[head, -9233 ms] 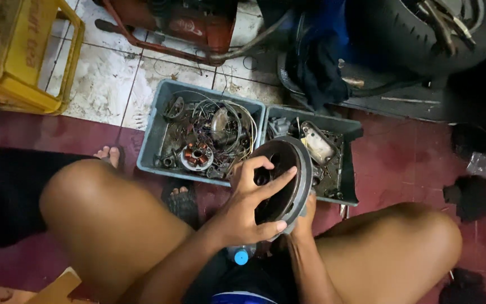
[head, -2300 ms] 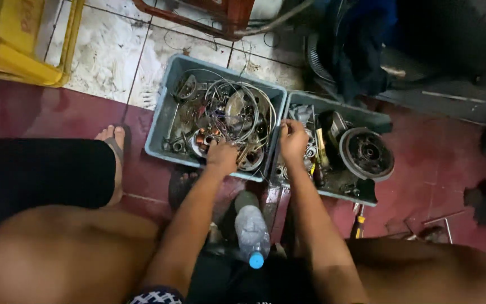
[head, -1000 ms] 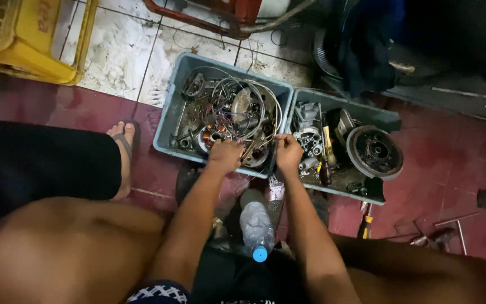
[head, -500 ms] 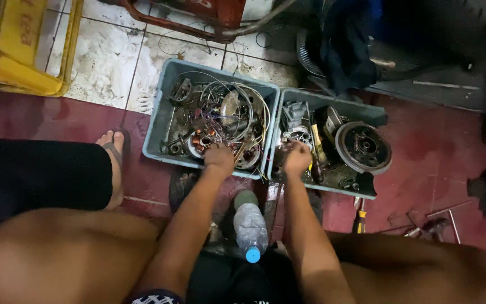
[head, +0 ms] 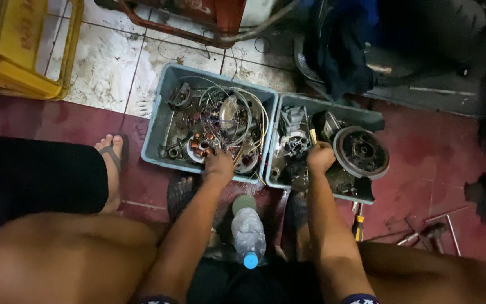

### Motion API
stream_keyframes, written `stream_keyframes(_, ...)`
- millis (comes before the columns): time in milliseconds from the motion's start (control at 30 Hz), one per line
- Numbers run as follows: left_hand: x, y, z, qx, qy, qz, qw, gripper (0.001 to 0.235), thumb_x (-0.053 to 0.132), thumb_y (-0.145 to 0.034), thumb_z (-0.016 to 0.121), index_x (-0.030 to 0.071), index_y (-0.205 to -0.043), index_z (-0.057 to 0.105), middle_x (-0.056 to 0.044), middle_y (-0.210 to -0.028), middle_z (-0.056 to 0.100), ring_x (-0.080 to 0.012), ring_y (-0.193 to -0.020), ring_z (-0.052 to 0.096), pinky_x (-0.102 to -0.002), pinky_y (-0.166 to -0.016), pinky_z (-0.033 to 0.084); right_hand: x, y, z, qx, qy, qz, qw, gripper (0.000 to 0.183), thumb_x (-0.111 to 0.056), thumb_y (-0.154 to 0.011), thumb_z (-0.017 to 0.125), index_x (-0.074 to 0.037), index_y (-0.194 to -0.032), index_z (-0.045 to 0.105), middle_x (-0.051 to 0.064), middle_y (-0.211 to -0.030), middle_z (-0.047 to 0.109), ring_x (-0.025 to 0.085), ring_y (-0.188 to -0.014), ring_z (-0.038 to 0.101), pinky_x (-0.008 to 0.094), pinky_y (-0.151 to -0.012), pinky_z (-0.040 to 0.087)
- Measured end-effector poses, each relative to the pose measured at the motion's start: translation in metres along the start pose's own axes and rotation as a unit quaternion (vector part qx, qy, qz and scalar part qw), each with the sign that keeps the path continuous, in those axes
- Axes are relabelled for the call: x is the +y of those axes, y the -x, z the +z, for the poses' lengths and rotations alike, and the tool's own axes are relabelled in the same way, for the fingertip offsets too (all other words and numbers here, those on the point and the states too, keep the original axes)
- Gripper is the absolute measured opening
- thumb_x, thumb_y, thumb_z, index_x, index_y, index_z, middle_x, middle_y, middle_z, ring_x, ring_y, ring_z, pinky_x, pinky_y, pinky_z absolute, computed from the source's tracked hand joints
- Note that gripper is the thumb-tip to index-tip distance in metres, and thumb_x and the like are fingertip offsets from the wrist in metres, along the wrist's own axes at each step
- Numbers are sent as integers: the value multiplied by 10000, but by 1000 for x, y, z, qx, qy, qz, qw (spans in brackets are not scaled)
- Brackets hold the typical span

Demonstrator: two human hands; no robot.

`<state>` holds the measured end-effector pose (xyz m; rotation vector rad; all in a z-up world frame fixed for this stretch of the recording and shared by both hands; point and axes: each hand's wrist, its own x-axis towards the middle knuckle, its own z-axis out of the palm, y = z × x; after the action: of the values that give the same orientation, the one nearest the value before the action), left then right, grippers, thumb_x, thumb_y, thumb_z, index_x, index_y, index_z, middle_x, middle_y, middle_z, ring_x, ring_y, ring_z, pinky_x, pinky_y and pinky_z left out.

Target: Cleaning and inspecting motorcycle engine parts using a cloth and a brush

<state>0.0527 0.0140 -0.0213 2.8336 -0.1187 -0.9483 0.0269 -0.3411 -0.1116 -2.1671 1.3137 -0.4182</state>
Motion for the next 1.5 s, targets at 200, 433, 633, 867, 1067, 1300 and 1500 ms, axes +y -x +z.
stream_keyframes(200,-13,-9,3,-19,29,27,999,467,229,-873,728,-4,-1248,574,-248,-1252,604,-555,-1276,509,-573,-933,569,-25,-3,-9,-224,180,-55,956,304,-199,-887,593,-112,-1156,706,213,-1060,728,456,-1083,696,591,-905,573)
stream_keyframes(433,-40,-1,-25,-62,259,70,961,448,183,-922,606,-60,-1272,467,-368,-1128,642,-539,-993,674,-578,-765,597,-52,-3,-34,-236,242,-123,933,286,-139,-949,525,53,-1121,647,278,-1136,682,498,-1116,671,597,-930,563)
stream_keyframes(633,-4,47,-95,-106,687,1,719,344,69,-1028,337,37,-1324,508,-288,-1385,407,-372,-1015,673,-475,-885,648,-67,12,-40,-100,284,-292,908,174,-73,-1013,481,34,-1068,606,227,-1006,681,421,-887,721,521,-759,619)
stream_keyframes(867,33,49,-145,-148,848,153,486,466,230,-880,464,79,-1311,553,-201,-1089,546,-219,-821,562,-317,-646,522,-209,35,-127,-193,126,-247,941,288,-249,-949,621,-10,-1088,541,240,-1023,635,520,-1008,671,643,-836,549)
stream_keyframes(1067,58,87,-205,-129,839,180,497,627,429,-1053,506,-80,-1416,463,-259,-1040,639,-287,-794,689,-342,-633,597,-288,-12,-152,-174,-40,-332,926,426,-369,-1057,568,33,-957,667,294,-851,692,513,-895,683,602,-750,526)
stream_keyframes(1300,72,109,-235,-129,908,131,377,496,539,-1007,483,82,-1114,642,-250,-1044,689,-333,-746,661,-376,-611,585,-364,120,-336,-240,-275,-361,858,210,-134,-1028,619,-127,-1162,780,113,-789,671,164,-748,558,305,-800,502)
stream_keyframes(1500,78,117,-228,-84,951,100,280,379,513,-923,589,157,-1025,669,-106,-1061,662,-325,-921,597,-396,-748,563,-340,171,-310,-207,-363,-400,816,155,-105,-1032,597,-13,-1047,721,198,-1044,738,291,-951,667,424,-936,471)
